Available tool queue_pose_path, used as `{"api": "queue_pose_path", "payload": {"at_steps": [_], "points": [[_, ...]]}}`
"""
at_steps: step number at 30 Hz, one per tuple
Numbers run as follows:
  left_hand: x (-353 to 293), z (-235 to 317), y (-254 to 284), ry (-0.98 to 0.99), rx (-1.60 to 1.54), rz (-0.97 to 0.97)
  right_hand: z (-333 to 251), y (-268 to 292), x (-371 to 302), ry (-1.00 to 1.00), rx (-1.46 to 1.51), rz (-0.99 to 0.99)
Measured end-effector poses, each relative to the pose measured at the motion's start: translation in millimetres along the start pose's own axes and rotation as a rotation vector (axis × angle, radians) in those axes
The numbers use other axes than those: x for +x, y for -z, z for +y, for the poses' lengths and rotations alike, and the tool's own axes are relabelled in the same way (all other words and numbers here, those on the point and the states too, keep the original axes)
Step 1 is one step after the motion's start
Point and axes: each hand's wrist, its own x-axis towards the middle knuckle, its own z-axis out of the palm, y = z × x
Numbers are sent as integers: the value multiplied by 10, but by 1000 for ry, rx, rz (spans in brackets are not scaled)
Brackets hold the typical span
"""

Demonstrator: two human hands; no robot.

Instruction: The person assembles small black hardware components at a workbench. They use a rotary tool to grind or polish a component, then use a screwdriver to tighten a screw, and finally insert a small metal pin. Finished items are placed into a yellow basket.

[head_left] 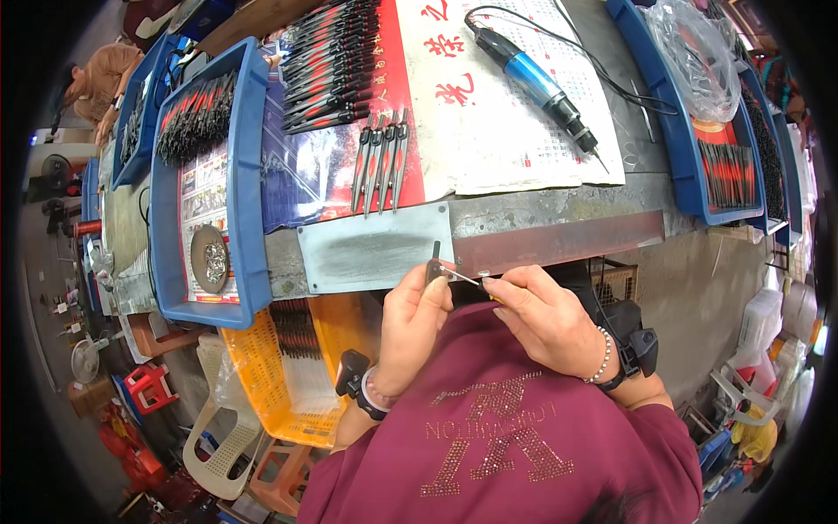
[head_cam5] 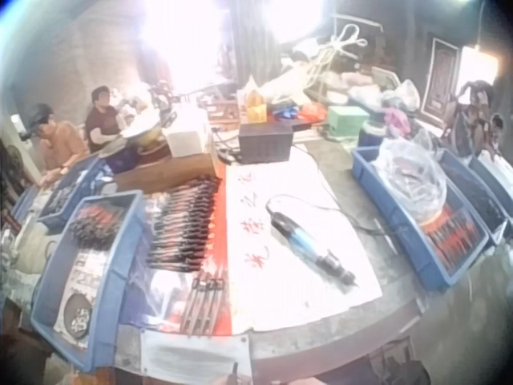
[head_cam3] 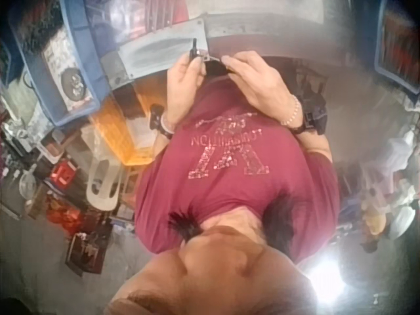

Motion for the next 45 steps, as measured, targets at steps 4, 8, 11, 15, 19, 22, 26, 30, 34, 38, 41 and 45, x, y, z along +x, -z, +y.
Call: {"api": "queue_pose_path", "payload": {"at_steps": [4, 8, 11, 15, 19, 22, 26, 30, 34, 38, 41, 45], "points": [[-7, 6, -4, -17, 34, 7, 11, -12, 1, 5, -4, -14], [-13, 2, -12, -30, 48, 17, 14, -9, -10, 20, -8, 0], [-26, -27, -13, -56, 99, 25, 31, -8, -27, -40, 46, -2], [-23, -131, -36, -294, 563, 138, 106, -52, -42, -144, 202, 21], [-13, -215, -22, -439, 755, 202, 96, -125, -135, -66, -34, -33], [-11, -242, -35, -483, 823, 245, 170, -152, -99, -942, 878, 1], [-17, -222, -40, -460, 757, 277, 134, -212, -21, -36, 114, 58], [-27, -197, -40, -409, 702, 263, 68, -111, -43, 29, -253, -92], [-18, -223, -32, -449, 738, 280, 138, -208, -37, -2, -4, 7], [-2, -271, -12, -457, 791, 291, 205, -320, -55, -106, 297, 94], [17, -281, -8, -458, 820, 295, 179, -294, -74, -577, 692, -49], [35, -213, -37, -381, 766, 257, 215, -174, -14, -867, 1028, -151]]}}
